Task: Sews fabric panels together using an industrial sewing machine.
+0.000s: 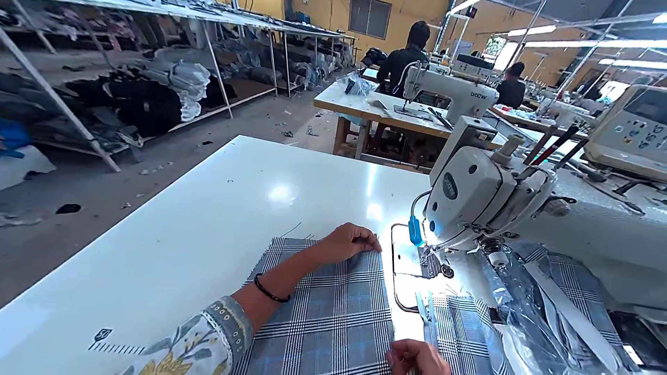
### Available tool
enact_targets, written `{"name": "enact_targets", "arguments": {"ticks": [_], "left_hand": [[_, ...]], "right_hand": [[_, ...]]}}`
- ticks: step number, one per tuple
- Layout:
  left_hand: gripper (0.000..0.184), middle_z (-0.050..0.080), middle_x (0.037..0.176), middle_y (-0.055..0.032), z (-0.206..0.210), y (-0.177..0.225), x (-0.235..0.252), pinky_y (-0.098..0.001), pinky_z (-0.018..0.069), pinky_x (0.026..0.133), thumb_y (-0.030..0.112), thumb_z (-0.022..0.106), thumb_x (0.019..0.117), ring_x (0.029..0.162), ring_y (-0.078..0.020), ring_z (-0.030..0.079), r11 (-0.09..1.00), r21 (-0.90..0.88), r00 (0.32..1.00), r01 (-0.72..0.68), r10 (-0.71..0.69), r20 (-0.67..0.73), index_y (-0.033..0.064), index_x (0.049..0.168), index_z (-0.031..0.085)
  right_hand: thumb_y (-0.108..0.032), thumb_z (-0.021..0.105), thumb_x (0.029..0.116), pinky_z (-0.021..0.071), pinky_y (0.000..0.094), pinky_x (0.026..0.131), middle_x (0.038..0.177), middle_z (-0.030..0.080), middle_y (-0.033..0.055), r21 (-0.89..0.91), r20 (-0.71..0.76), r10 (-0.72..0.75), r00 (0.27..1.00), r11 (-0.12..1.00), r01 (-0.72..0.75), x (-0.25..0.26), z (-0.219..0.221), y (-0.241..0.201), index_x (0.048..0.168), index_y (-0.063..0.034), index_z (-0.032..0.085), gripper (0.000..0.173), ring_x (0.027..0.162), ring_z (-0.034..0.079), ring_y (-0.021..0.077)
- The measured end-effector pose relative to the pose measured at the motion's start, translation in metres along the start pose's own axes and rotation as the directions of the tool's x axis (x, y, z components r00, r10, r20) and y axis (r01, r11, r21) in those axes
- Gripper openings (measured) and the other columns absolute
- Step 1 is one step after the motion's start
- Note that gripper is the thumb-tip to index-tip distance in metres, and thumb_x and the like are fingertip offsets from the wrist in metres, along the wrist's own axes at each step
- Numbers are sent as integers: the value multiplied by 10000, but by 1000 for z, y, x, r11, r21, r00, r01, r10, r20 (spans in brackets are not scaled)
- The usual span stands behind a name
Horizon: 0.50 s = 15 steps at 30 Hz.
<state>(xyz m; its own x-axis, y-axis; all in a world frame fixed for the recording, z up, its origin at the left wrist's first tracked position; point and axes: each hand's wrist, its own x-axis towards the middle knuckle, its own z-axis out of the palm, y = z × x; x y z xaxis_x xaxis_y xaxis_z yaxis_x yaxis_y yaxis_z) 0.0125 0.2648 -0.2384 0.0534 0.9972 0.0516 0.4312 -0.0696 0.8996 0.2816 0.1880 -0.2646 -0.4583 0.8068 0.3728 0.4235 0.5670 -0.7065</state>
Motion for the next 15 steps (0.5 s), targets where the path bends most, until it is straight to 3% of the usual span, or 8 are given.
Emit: {"name": "enact_targets", "arguments": {"ticks": [4,8,15], "left_hand": [[148,715,981,14,-12,2,1,-170,494,798,-13,577,1006,852,13,613,996,-57,995,66,-62,76,-2,1048,719],[143,728,966,29,-22,4,0,-165,512,793,-31,597,989,852,19,637,985,-124,990,119,-109,88,3,1040,727],[148,749,953,22,-38,-3,-14,-177,546,827,-92,662,915,894,-3,682,985,-172,999,0,-7,-40,10,964,759]], "right_hand": [[-180,795,848,440,521,864,794,701,102,6,48,-4,999,1000,4,1,-2,3,987,24,733,254,737,643,234],[-166,783,859,445,536,888,817,727,117,16,36,22,999,1000,-22,1,-2,2,1038,40,741,276,748,664,251],[-94,728,894,467,488,887,861,756,142,10,-66,61,996,998,-60,0,1,-1,1032,54,760,204,771,687,247]]}}
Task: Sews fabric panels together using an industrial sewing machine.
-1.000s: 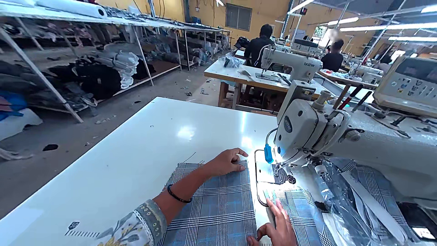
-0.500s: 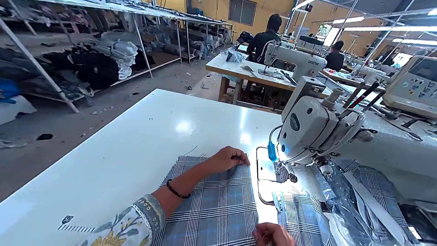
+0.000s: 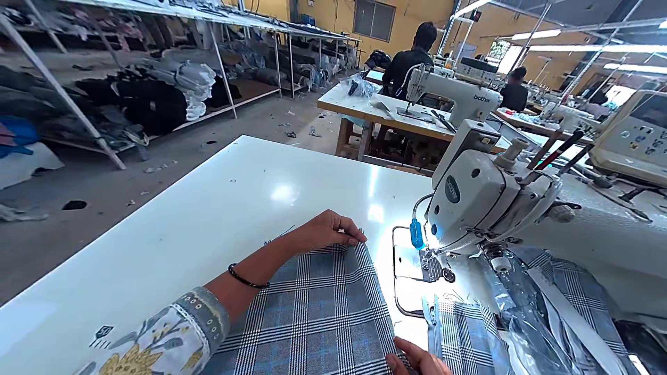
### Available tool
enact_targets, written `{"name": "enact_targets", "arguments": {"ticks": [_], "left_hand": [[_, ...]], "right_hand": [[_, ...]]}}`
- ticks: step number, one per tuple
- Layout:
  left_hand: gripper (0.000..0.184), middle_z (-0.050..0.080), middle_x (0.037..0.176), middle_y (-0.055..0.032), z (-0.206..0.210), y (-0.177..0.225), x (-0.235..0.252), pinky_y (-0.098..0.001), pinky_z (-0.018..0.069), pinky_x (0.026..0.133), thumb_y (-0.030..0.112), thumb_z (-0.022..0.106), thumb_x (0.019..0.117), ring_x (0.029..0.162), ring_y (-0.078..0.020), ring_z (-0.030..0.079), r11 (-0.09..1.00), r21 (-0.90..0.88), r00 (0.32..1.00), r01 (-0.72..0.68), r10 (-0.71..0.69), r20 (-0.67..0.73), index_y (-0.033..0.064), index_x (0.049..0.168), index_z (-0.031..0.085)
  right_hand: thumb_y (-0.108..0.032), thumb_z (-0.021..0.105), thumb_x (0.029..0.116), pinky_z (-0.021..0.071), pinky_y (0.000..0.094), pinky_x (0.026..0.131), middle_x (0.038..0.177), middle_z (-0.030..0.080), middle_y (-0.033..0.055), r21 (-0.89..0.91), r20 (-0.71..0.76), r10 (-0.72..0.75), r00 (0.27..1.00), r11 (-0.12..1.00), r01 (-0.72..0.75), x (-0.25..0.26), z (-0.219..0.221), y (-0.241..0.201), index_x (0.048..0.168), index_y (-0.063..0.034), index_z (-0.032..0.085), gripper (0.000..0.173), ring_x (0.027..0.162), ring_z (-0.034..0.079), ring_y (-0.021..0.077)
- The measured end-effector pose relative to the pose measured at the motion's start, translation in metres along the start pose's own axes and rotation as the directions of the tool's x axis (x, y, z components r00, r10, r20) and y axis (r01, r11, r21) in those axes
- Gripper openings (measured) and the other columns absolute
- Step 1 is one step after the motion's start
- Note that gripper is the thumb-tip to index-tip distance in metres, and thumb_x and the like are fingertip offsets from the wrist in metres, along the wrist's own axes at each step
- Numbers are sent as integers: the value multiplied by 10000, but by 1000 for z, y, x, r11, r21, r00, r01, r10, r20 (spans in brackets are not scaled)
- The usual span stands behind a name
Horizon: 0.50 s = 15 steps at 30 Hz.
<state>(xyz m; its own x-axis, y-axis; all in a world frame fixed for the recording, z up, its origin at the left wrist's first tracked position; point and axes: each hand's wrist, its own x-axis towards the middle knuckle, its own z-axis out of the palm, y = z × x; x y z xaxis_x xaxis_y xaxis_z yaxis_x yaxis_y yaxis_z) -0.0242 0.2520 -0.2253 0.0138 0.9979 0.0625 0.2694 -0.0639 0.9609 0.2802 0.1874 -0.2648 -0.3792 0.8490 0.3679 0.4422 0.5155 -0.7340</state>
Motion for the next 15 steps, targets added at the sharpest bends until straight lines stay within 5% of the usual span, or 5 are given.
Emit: {"name": "enact_targets", "arguments": {"ticks": [9,15], "left_hand": [[198,741,975,13,-11,13,-35,-183,555,864,-116,682,876,938,-20,688,982,128,985,-142,153,-79,20,980,781],[202,724,932,7,-14,28,-46,-166,561,828,-134,674,872,885,-15,682,958,197,973,-208,223,-56,3,973,782]], "right_hand": [[-71,690,916,479,403,817,747,704,125,-56,-10,-94,996,994,93,1,2,5,979,18,798,153,695,643,217],[-82,653,948,467,431,835,728,682,124,-73,26,-108,994,991,110,0,3,5,953,12,789,165,680,630,215]]}}
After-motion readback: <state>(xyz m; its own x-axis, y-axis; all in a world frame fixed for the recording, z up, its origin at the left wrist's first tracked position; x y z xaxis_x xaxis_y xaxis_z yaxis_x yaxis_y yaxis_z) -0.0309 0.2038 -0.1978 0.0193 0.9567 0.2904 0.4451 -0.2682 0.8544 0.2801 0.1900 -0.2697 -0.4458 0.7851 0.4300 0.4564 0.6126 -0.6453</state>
